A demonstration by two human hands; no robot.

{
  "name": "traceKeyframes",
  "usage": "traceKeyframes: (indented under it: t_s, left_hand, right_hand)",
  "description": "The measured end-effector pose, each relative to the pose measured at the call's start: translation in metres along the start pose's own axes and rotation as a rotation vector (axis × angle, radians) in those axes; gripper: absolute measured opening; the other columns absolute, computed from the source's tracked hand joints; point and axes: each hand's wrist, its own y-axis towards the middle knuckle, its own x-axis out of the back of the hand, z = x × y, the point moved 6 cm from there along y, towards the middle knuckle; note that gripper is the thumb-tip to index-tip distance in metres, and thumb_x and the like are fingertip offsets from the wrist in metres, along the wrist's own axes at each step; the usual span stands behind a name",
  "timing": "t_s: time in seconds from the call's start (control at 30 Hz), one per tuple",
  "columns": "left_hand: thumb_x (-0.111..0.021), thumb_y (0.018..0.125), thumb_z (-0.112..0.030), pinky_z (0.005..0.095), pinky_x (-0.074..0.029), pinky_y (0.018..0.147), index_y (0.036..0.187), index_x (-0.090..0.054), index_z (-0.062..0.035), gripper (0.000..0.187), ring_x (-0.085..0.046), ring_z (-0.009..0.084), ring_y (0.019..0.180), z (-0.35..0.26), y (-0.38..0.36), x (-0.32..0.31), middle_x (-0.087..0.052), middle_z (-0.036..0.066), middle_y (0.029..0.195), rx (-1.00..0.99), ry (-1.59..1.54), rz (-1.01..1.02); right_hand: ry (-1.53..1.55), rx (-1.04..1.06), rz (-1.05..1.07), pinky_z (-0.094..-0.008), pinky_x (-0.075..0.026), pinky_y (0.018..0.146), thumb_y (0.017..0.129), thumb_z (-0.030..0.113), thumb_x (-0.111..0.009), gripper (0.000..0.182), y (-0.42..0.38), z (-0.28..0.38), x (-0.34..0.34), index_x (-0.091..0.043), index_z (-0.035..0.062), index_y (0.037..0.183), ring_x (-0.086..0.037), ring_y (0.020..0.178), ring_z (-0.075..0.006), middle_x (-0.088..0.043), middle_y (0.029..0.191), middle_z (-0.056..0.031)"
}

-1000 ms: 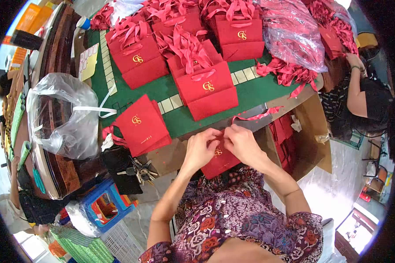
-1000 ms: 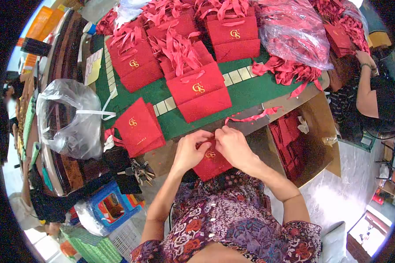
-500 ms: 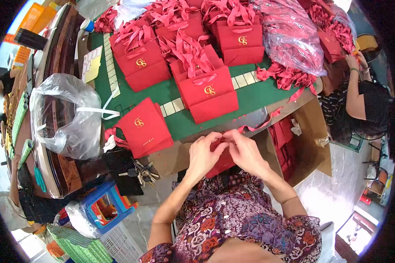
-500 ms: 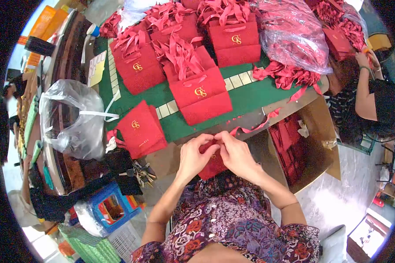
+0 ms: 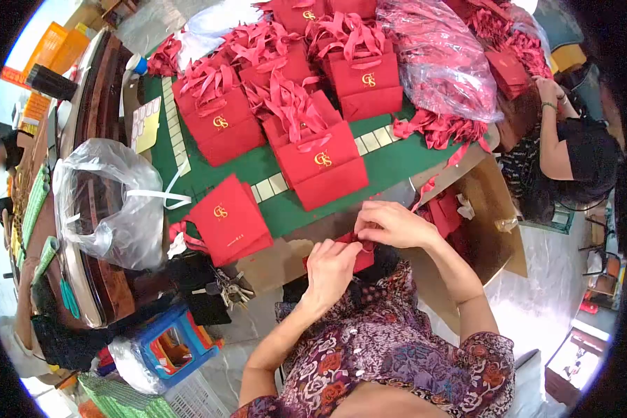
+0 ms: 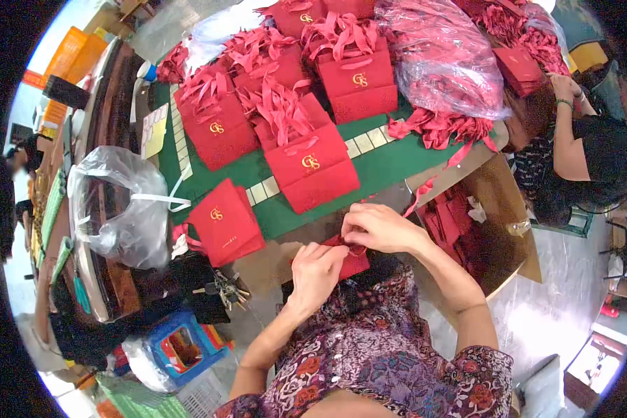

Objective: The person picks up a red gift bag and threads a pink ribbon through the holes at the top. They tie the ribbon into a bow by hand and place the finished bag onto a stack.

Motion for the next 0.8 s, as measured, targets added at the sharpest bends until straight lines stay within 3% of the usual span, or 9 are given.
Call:
traceKeyframes:
  t_s: [0.1, 0.2, 0.3, 0.57, 0.63, 0.7, 0.8]
  left_hand:
    - [-0.073, 0.074, -0.003, 0.0378, -0.048, 0.067, 0.091, -0.074, -0.0104, 0.018, -0.06, 0.0244, 0.074, -0.004, -0.001, 0.002, -0.069, 0.003, 0.082, -0.016, 0.042, -0.012]
    - [-0.072, 0.075, -0.004, 0.0358, -0.047, 0.067, 0.09, -0.074, -0.0127, 0.018, -0.06, 0.0208, 0.074, -0.01, -0.006, -0.002, -0.069, 0.0, 0.082, -0.088, 0.071, -0.014]
    - [-0.072, 0.075, -0.006, 0.0348, -0.046, 0.067, 0.091, -0.074, -0.0128, 0.017, -0.06, 0.0193, 0.074, -0.013, -0.008, -0.007, -0.069, -0.001, 0.083, -0.137, 0.09, 0.006]
    - [-0.071, 0.077, -0.007, 0.0355, -0.045, 0.068, 0.094, -0.074, -0.0118, 0.018, -0.06, 0.0203, 0.077, -0.015, -0.006, 0.007, -0.069, 0.0, 0.084, -0.193, 0.077, 0.024]
    - [-0.071, 0.077, -0.007, 0.0361, -0.045, 0.067, 0.092, -0.074, -0.0114, 0.016, -0.061, 0.0211, 0.077, -0.014, -0.005, 0.008, -0.068, 0.001, 0.083, -0.166, 0.068, 0.05]
    - [-0.072, 0.078, -0.008, 0.0363, -0.045, 0.067, 0.091, -0.073, -0.0121, 0.014, -0.061, 0.0212, 0.076, -0.014, -0.002, 0.013, -0.069, 0.001, 0.082, -0.149, 0.072, 0.049]
    - [-0.074, 0.08, -0.011, 0.0365, -0.046, 0.067, 0.089, -0.074, -0.0131, 0.009, -0.062, 0.0213, 0.073, -0.013, -0.003, 0.006, -0.068, 0.002, 0.076, -0.108, 0.043, 0.159]
  right_hand:
    - [0.131, -0.003, -0.036, -0.0419, -0.048, 0.083, 0.086, 0.013, -0.064, 0.009, -0.003, 0.009, 0.001, -0.065, 0.0045, 0.091, -0.061, 0.094, -0.0331, -0.059, 0.092, -0.0121]
    - [-0.113, 0.086, -0.046, -0.0412, -0.048, 0.084, 0.086, 0.012, -0.064, 0.009, -0.011, 0.009, -0.009, -0.066, 0.0057, 0.092, -0.06, 0.097, -0.0321, -0.059, 0.093, -0.0123]
    - [-0.153, 0.095, -0.007, -0.0413, -0.048, 0.086, 0.088, 0.012, -0.062, 0.01, -0.014, 0.005, -0.015, -0.067, 0.006, 0.093, -0.059, 0.099, -0.0319, -0.058, 0.094, -0.0123]
    - [0.092, 0.197, 0.051, -0.0377, -0.044, 0.087, 0.088, 0.022, -0.067, 0.016, -0.006, 0.002, -0.012, -0.069, 0.0062, 0.089, -0.057, 0.092, -0.0261, -0.054, 0.086, -0.0076]
    - [0.095, 0.178, 0.0, -0.036, -0.046, 0.084, 0.086, 0.02, -0.068, 0.015, -0.007, 0.003, -0.017, -0.069, 0.005, 0.086, -0.059, 0.089, -0.0231, -0.057, 0.084, -0.0066]
    - [0.467, -0.048, -0.042, -0.0329, -0.048, 0.079, 0.085, 0.016, -0.069, 0.012, -0.003, -0.019, -0.029, -0.068, 0.0039, 0.086, -0.061, 0.086, -0.0194, -0.061, 0.085, -0.0071]
    - [0.458, 0.026, -0.345, -0.0293, -0.049, 0.077, 0.088, 0.014, -0.068, 0.012, 0.011, -0.026, -0.011, -0.068, 0.0021, 0.089, -0.061, 0.084, -0.0139, -0.062, 0.085, -0.0066]
